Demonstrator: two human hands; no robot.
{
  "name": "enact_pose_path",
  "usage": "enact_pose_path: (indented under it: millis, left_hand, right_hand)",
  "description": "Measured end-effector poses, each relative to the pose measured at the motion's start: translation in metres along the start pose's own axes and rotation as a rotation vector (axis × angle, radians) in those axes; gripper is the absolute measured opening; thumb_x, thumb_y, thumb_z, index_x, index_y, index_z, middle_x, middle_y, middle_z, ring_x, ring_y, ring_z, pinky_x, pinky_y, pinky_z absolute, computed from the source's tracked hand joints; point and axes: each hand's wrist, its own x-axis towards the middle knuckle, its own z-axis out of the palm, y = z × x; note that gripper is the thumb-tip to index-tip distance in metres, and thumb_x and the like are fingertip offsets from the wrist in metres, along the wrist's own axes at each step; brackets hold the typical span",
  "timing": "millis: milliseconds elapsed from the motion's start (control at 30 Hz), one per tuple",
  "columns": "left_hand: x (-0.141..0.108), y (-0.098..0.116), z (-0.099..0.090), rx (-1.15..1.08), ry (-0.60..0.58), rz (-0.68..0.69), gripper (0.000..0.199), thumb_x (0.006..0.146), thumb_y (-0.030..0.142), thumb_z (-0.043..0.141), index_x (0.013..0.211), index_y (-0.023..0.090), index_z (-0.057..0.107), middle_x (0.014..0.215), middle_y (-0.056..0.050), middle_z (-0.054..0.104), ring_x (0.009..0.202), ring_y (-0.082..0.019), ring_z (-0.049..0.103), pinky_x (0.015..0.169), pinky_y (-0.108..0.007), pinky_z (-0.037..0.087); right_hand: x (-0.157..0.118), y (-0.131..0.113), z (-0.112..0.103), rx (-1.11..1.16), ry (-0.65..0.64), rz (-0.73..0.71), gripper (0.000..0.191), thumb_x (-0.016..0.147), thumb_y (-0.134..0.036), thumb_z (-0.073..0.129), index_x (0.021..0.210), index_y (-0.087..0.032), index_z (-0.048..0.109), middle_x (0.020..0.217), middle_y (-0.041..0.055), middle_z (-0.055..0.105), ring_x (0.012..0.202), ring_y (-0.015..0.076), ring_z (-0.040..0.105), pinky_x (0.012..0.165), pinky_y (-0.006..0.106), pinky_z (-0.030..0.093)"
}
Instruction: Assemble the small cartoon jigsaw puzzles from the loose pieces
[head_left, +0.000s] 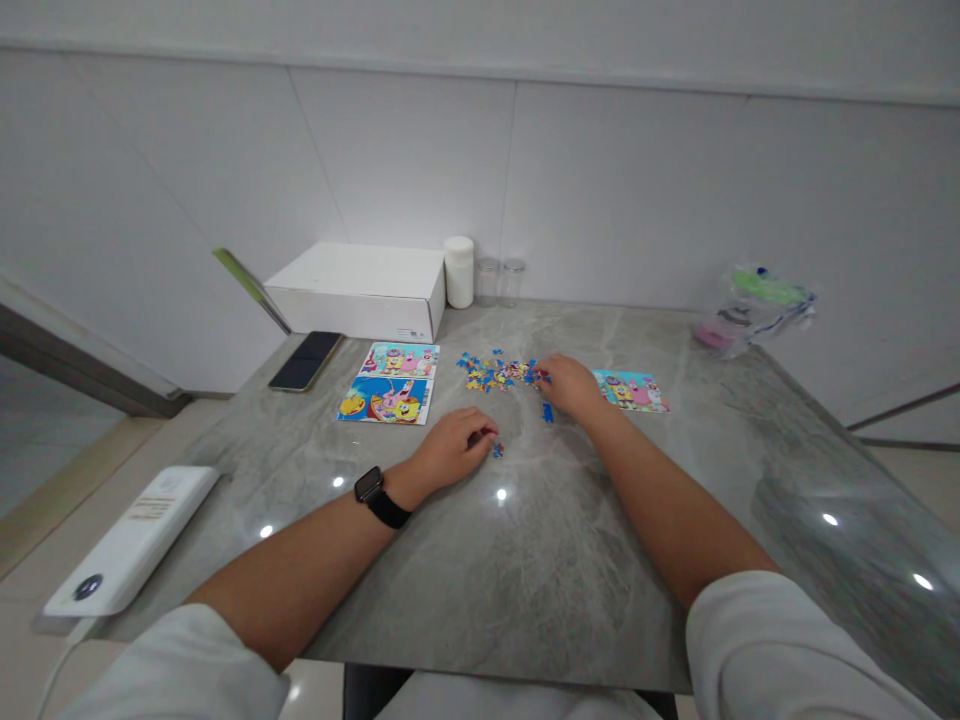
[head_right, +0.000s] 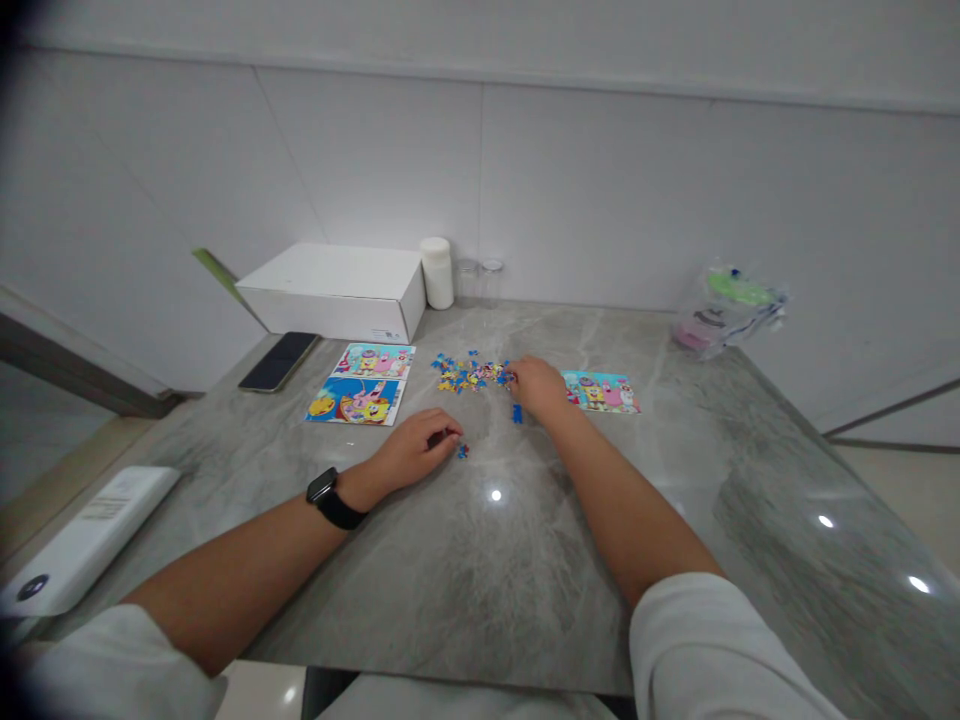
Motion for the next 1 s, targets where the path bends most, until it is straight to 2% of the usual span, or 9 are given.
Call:
enact_pose_path:
  millis: [100,267,500,600,733,867,1000]
  left_hand:
    - [0.0,0.0,0.0,-0.003,-0.009,0.0,0.015,0.099,0.024,0.057,0.1,0.021,0.072,0.095,-0.006,0.071,0.09,-0.02,0.066,0.087,-0.035,0.053]
    - [0.0,0.0,0.0,-0.021,-0.013,0.0,0.015,0.099,0.022,0.058,0.099,0.02,0.073,0.094,-0.006,0.071,0.089,-0.019,0.066,0.084,-0.034,0.052]
    - [0.0,-0.004,0.002,-0.033,-0.009,0.031,0.014,0.1,0.022,0.058,0.1,0.02,0.072,0.094,-0.005,0.072,0.089,-0.019,0.065,0.084,-0.033,0.051]
    - [0.0,-0.003,0.002,-0.032,-0.002,0.027,0.014,0.1,0.022,0.058,0.099,0.02,0.072,0.093,-0.005,0.071,0.089,-0.019,0.065,0.083,-0.033,0.05]
    - [0.0,0.0,0.001,-0.029,0.003,0.016,0.014,0.099,0.023,0.059,0.099,0.02,0.073,0.093,-0.005,0.071,0.088,-0.02,0.065,0.083,-0.034,0.05]
    - [0.0,0.0,0.0,-0.029,-0.011,0.013,0.016,0.1,0.023,0.058,0.098,0.02,0.073,0.095,-0.006,0.072,0.09,-0.02,0.066,0.084,-0.034,0.051]
    - [-0.001,-0.001,0.001,-0.019,-0.015,0.006,0.015,0.101,0.023,0.058,0.1,0.021,0.073,0.095,-0.005,0.072,0.089,-0.02,0.066,0.083,-0.034,0.051]
  right_hand:
    - [0.0,0.003,0.004,0.023,-0.031,-0.047,0.021,0.092,-0.027,0.073,0.111,-0.026,0.083,0.103,0.0118,0.074,0.095,0.0266,0.067,0.087,0.037,0.053]
    - [0.002,0.005,0.005,0.087,0.01,-0.02,0.016,0.095,-0.027,0.068,0.1,-0.024,0.083,0.104,0.0111,0.074,0.098,0.0256,0.065,0.091,0.037,0.051]
    - [0.009,0.006,-0.009,0.236,0.061,0.154,0.017,0.097,-0.025,0.065,0.098,-0.018,0.08,0.098,0.008,0.076,0.091,0.0203,0.065,0.085,0.03,0.048]
    - [0.01,0.0,-0.021,0.246,-0.015,0.14,0.017,0.097,-0.026,0.065,0.098,-0.018,0.081,0.096,0.0068,0.077,0.088,0.0187,0.065,0.081,0.027,0.046]
    - [0.004,-0.022,-0.034,0.117,-0.167,0.053,0.017,0.095,-0.027,0.066,0.094,-0.019,0.081,0.099,0.0087,0.078,0.087,0.0195,0.066,0.078,0.028,0.044]
    - [-0.005,-0.046,-0.038,0.022,-0.296,0.007,0.018,0.093,-0.026,0.066,0.095,-0.02,0.083,0.104,0.0106,0.08,0.091,0.0221,0.07,0.075,0.029,0.045]
    - [-0.006,-0.051,-0.04,0.049,-0.408,-0.04,0.017,0.091,-0.025,0.068,0.096,-0.022,0.084,0.1,0.0078,0.082,0.091,0.0217,0.071,0.076,0.027,0.046]
